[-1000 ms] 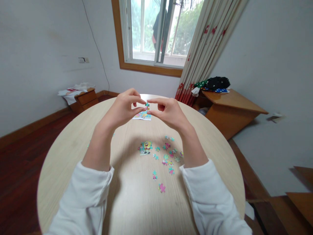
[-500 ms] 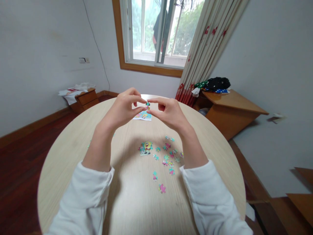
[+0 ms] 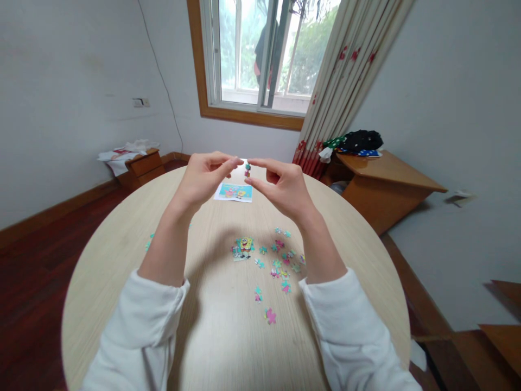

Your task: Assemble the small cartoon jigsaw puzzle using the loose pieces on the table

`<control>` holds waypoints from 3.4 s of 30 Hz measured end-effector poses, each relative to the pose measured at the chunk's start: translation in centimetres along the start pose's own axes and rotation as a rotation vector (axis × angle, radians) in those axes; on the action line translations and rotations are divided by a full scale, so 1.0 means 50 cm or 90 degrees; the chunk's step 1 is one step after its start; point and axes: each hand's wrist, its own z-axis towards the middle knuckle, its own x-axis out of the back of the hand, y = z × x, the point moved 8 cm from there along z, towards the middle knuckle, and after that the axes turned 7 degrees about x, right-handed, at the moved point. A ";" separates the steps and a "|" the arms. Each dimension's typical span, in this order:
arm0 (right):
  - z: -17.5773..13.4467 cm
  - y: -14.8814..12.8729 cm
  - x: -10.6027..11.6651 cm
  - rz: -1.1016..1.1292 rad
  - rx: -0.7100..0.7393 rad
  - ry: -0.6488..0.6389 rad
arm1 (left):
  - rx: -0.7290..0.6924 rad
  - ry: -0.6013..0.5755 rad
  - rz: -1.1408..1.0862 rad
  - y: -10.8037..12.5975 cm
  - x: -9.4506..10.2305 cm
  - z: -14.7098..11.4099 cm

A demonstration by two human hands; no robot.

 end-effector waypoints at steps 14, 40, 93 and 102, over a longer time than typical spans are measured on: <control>-0.005 -0.025 0.006 -0.007 0.033 0.018 | 0.130 -0.205 -0.194 -0.023 -0.053 -0.015; -0.008 -0.016 -0.010 0.043 0.018 -0.032 | 0.101 -0.164 -0.026 -0.006 -0.027 -0.012; -0.183 0.108 -0.291 -0.021 -0.250 -0.723 | 0.266 0.195 0.114 -0.109 0.067 -0.003; -0.177 0.103 -0.288 -0.021 -0.257 -0.707 | 0.268 0.193 0.104 -0.109 0.065 -0.004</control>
